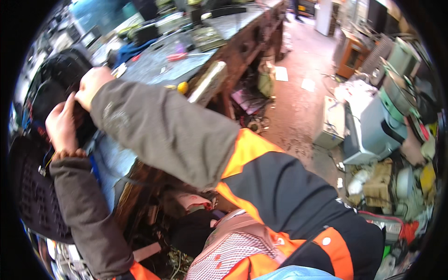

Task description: The person repairs an electric heater by manipulating internal wires and components. They use a screwdriver to adjust connections inside the heater's casing and later plug the device into a power strip to test it.

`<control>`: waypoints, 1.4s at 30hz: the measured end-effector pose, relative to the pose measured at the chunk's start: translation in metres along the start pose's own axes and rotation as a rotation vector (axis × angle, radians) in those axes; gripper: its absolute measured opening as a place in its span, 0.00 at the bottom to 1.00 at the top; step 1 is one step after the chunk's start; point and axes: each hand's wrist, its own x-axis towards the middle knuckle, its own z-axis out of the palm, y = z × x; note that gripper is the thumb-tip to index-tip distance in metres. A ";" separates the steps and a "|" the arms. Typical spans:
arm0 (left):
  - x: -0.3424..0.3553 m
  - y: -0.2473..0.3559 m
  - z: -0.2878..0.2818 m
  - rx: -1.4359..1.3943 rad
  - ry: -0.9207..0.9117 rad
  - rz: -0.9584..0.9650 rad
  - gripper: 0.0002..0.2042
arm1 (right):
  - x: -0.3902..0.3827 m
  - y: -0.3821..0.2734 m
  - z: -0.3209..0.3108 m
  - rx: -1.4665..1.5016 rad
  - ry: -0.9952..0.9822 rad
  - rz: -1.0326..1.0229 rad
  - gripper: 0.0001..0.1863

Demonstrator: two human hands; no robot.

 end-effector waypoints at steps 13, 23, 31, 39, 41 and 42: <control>0.022 -0.018 0.010 -0.064 -0.001 -0.023 0.13 | -0.016 -0.019 -0.043 -0.175 -0.172 -0.083 0.11; 0.031 -0.027 0.003 -0.026 0.002 -0.030 0.15 | -0.015 -0.020 -0.026 -0.242 -0.085 -0.132 0.11; 0.028 -0.019 0.002 -0.107 0.011 -0.053 0.15 | -0.011 -0.022 -0.021 -0.270 -0.139 -0.155 0.14; 0.021 -0.010 0.010 -0.115 -0.009 -0.068 0.14 | -0.012 -0.020 -0.029 -0.243 -0.157 -0.105 0.16; 0.016 -0.007 0.009 -0.105 0.012 -0.065 0.14 | -0.013 -0.023 -0.028 -0.261 -0.152 -0.156 0.16; 0.015 -0.006 0.009 -0.107 0.023 -0.058 0.14 | -0.013 -0.023 -0.028 -0.265 -0.163 -0.156 0.16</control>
